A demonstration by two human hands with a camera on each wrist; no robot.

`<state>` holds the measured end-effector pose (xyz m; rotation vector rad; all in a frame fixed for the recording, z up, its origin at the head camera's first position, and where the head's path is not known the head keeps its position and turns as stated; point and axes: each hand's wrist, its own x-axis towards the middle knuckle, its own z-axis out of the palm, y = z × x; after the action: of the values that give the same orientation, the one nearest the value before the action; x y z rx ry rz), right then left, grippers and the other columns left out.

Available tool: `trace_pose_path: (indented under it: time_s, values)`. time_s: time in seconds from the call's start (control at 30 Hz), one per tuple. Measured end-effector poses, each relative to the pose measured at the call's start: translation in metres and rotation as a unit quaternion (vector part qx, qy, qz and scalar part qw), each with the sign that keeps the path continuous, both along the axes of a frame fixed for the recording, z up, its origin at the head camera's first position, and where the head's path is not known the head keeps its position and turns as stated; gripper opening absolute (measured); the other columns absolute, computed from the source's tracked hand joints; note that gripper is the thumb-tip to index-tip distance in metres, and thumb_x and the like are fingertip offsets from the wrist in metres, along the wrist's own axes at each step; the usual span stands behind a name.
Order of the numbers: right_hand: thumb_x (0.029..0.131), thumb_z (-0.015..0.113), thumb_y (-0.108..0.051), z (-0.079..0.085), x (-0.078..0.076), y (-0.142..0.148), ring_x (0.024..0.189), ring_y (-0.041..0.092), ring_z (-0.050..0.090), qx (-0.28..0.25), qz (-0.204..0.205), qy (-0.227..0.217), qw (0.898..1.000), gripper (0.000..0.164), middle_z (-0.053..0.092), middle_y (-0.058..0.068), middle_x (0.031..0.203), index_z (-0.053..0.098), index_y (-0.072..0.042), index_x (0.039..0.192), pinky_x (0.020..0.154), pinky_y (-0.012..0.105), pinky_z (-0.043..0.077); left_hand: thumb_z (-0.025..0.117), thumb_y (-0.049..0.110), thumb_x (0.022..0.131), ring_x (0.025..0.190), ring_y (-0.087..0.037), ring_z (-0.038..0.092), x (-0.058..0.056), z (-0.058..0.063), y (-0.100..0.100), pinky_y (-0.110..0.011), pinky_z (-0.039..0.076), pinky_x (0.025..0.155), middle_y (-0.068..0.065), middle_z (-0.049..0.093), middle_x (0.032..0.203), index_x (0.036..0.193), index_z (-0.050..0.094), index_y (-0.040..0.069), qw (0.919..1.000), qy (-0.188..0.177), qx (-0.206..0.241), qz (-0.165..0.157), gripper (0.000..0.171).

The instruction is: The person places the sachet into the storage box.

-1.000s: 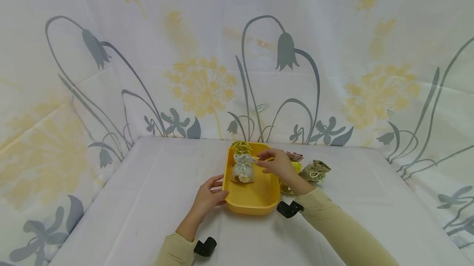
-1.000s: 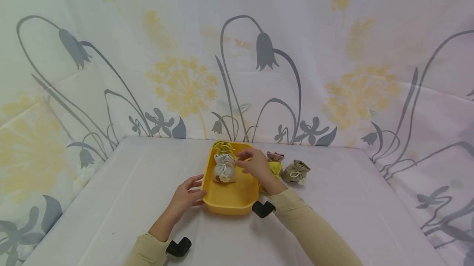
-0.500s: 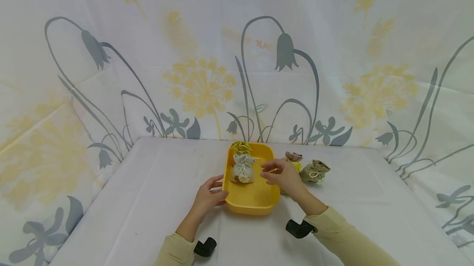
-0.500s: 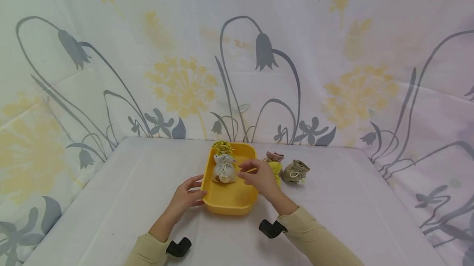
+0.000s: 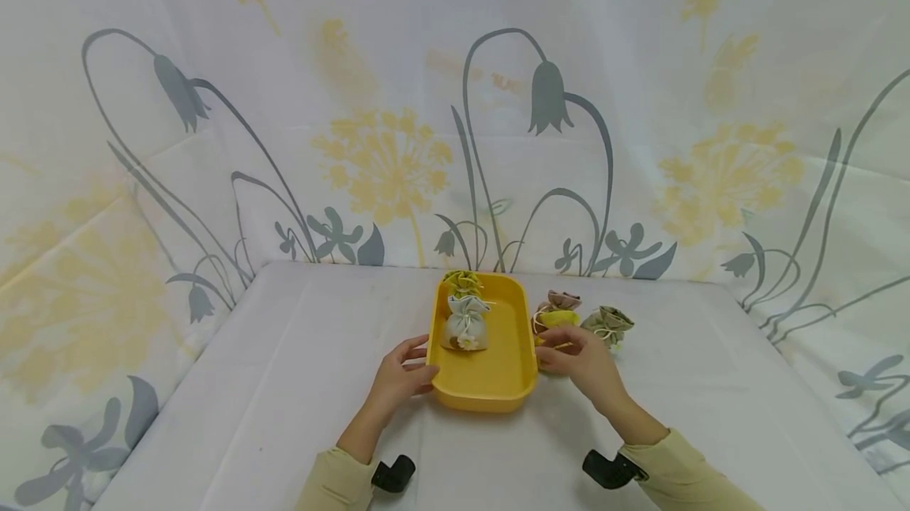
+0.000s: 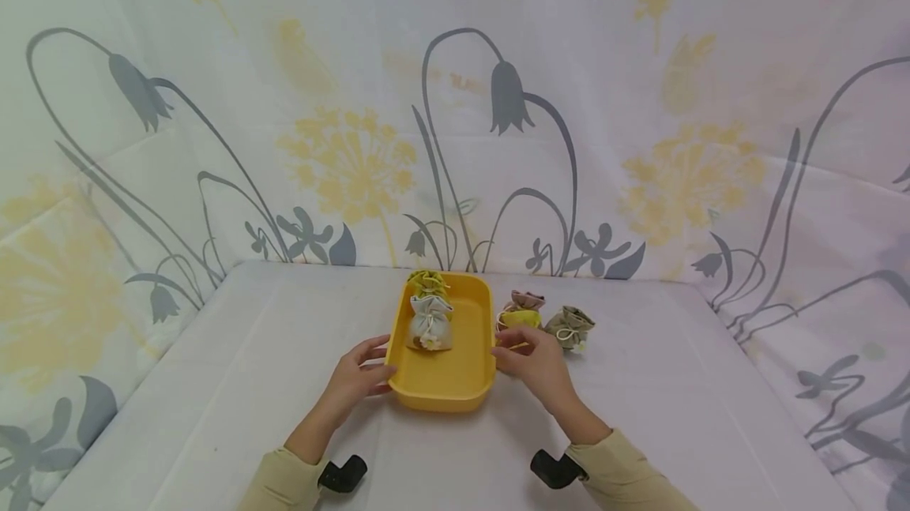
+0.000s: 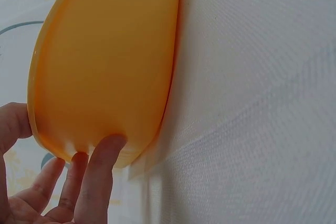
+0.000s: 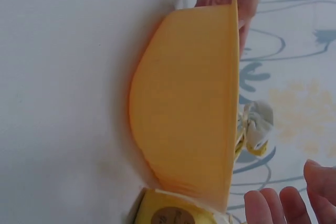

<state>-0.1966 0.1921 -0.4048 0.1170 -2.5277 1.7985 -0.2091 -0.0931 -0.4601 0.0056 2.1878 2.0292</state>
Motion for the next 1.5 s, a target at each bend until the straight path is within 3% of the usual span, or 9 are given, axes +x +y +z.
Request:
trace_pose_path:
  time_s: [0.13, 0.2, 0.4, 0.6, 0.8, 1.1, 1.5]
  values:
    - [0.083, 0.07, -0.01, -0.003, 0.004, 0.011, 0.086, 0.025, 0.064, 0.007, -0.011, 0.002, 1.0, 0.032, 0.062, 0.014, 0.099, 0.062, 0.005, 0.11, 0.069, 0.032, 0.056, 0.066, 0.005, 0.083, 0.102, -0.032, 0.059, 0.007, 0.013, 0.001, -0.037, 0.056, 0.071, -0.027, 0.048, 0.125, 0.136, 0.042, -0.002, 1.0, -0.001, 0.004, -0.006, 0.058]
    - [0.083, 0.07, -0.011, -0.005, 0.005, 0.016, 0.085, 0.024, 0.064, 0.015, -0.014, 0.01, 1.0, 0.032, 0.062, 0.015, 0.099, 0.062, 0.005, 0.109, 0.068, 0.032, 0.057, 0.066, 0.005, 0.083, 0.102, -0.032, 0.059, 0.007, 0.013, 0.002, -0.037, 0.056, 0.071, -0.026, 0.048, 0.125, 0.136, 0.042, -0.001, 1.0, 0.0, 0.002, -0.004, 0.058]
    - [0.082, 0.071, -0.011, -0.011, 0.009, 0.029, 0.082, 0.022, 0.065, 0.035, -0.035, 0.026, 0.998, 0.029, 0.063, 0.016, 0.097, 0.064, 0.005, 0.105, 0.066, 0.03, 0.056, 0.066, 0.006, 0.083, 0.102, -0.031, 0.059, 0.002, 0.003, 0.002, -0.036, 0.056, 0.07, -0.024, 0.049, 0.125, 0.136, 0.043, 0.001, 1.0, -0.001, -0.002, 0.006, 0.058]
    - [0.083, 0.07, -0.011, -0.016, 0.011, 0.044, 0.084, 0.025, 0.065, 0.042, -0.056, 0.038, 0.997, 0.031, 0.062, 0.017, 0.098, 0.063, 0.005, 0.108, 0.067, 0.031, 0.057, 0.065, 0.004, 0.084, 0.102, -0.034, 0.058, 0.013, 0.023, 0.003, -0.037, 0.056, 0.072, -0.028, 0.048, 0.124, 0.135, 0.042, -0.004, 1.0, -0.003, -0.003, -0.001, 0.057]
    - [0.084, 0.07, -0.013, -0.022, 0.011, 0.06, 0.078, 0.008, 0.064, 0.044, -0.075, 0.062, 0.994, 0.034, 0.061, 0.019, 0.099, 0.061, 0.007, 0.11, 0.065, 0.026, 0.056, 0.065, 0.005, 0.083, 0.103, -0.034, 0.058, 0.021, 0.037, 0.005, -0.037, 0.056, 0.073, -0.028, 0.047, 0.125, 0.135, 0.042, -0.004, 1.0, -0.004, -0.006, -0.001, 0.057]
    - [0.082, 0.071, -0.009, -0.027, 0.003, 0.081, 0.07, 0.0, 0.061, 0.058, -0.127, 0.096, 0.986, 0.03, 0.063, 0.019, 0.093, 0.061, 0.007, 0.106, 0.059, 0.022, 0.055, 0.065, 0.005, 0.083, 0.103, -0.034, 0.058, 0.02, 0.037, 0.005, -0.038, 0.055, 0.075, -0.028, 0.048, 0.124, 0.135, 0.042, -0.004, 0.9999, -0.005, -0.01, 0.001, 0.057]
    - [0.08, 0.072, -0.007, -0.034, -0.011, 0.095, 0.066, -0.007, 0.055, 0.05, -0.2, 0.091, 0.974, 0.041, 0.056, 0.023, 0.103, 0.053, 0.006, 0.114, 0.058, 0.017, 0.053, 0.065, 0.007, 0.084, 0.104, -0.034, 0.057, 0.02, 0.037, 0.005, -0.041, 0.054, 0.077, -0.027, 0.047, 0.125, 0.136, 0.042, -0.003, 0.9999, -0.003, -0.014, -0.002, 0.058]
